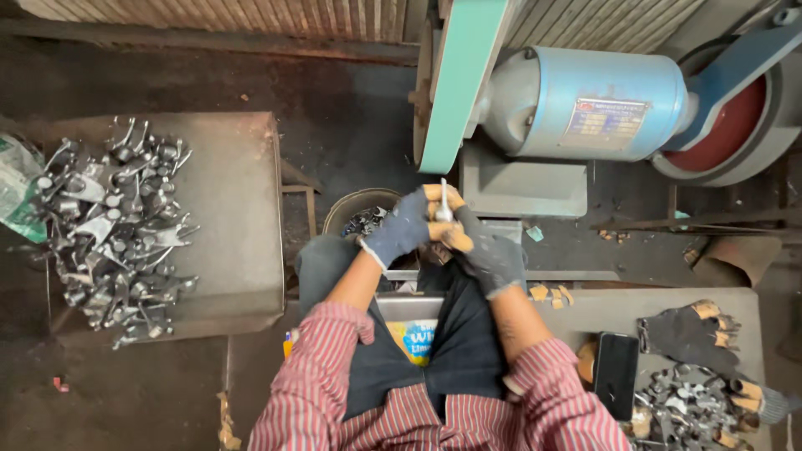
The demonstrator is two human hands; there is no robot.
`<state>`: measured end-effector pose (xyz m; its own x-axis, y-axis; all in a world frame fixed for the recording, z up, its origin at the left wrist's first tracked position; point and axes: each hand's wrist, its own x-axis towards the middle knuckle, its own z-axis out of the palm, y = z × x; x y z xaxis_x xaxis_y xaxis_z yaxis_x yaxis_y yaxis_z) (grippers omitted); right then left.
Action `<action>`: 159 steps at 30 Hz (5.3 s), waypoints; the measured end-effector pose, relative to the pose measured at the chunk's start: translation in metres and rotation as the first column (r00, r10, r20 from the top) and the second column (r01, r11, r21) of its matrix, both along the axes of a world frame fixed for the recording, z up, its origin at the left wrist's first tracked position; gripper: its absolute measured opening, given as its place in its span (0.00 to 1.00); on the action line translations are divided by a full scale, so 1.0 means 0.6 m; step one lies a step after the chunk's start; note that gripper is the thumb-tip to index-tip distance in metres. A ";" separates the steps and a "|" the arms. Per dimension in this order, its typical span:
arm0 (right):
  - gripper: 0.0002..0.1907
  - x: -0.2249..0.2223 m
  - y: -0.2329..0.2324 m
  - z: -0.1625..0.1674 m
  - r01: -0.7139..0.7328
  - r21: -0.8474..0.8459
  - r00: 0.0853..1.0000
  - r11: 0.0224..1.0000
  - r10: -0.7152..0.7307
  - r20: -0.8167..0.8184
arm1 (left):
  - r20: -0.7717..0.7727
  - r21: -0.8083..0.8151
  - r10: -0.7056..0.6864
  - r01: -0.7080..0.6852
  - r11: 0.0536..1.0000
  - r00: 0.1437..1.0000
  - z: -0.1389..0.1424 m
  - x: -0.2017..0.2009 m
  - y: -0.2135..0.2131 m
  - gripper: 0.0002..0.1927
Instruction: The person sits on the floor at a belt grinder, picks cast metal parts one at a time from a tray, presses each part against the running abrasive belt to grind its edges with sparks flying, and places finished parts into a bucket between their legs.
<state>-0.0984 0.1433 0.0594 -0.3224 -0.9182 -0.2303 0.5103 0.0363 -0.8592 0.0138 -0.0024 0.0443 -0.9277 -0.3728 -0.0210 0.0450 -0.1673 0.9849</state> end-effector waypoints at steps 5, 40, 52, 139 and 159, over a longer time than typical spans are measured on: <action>0.29 -0.015 -0.072 -0.124 0.080 -0.029 0.989 0.996 -0.083 -0.123 | 0.145 0.725 0.053 -0.142 0.674 0.988 -0.098 -0.052 -0.016 0.14; 0.21 0.001 -0.003 0.049 -0.035 0.111 0.915 0.993 0.076 -0.396 | -0.003 0.232 -0.056 0.055 0.971 0.998 0.038 -0.010 0.002 0.17; 0.12 -0.036 -0.093 -0.124 0.152 0.037 0.983 0.988 -0.147 -0.108 | 0.098 -0.880 0.266 -0.041 0.473 0.959 -0.168 -0.054 -0.036 0.16; 0.19 0.140 0.058 -0.038 0.346 -0.066 0.809 0.936 -0.333 -0.484 | -0.044 -0.050 0.497 -0.499 0.865 0.867 0.108 0.153 0.159 0.10; 0.15 -0.014 -0.137 -0.113 0.251 0.285 0.698 0.925 -0.377 0.609 | 0.209 -0.694 0.629 -0.340 0.635 0.749 -0.062 -0.057 0.045 0.19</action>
<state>-0.1066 0.0613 -0.0084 -0.3013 -0.7174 -0.6282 0.9414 -0.1191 -0.3156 -0.0204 0.0243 0.0074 -0.5559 -0.8298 0.0501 -0.4705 0.3637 0.8040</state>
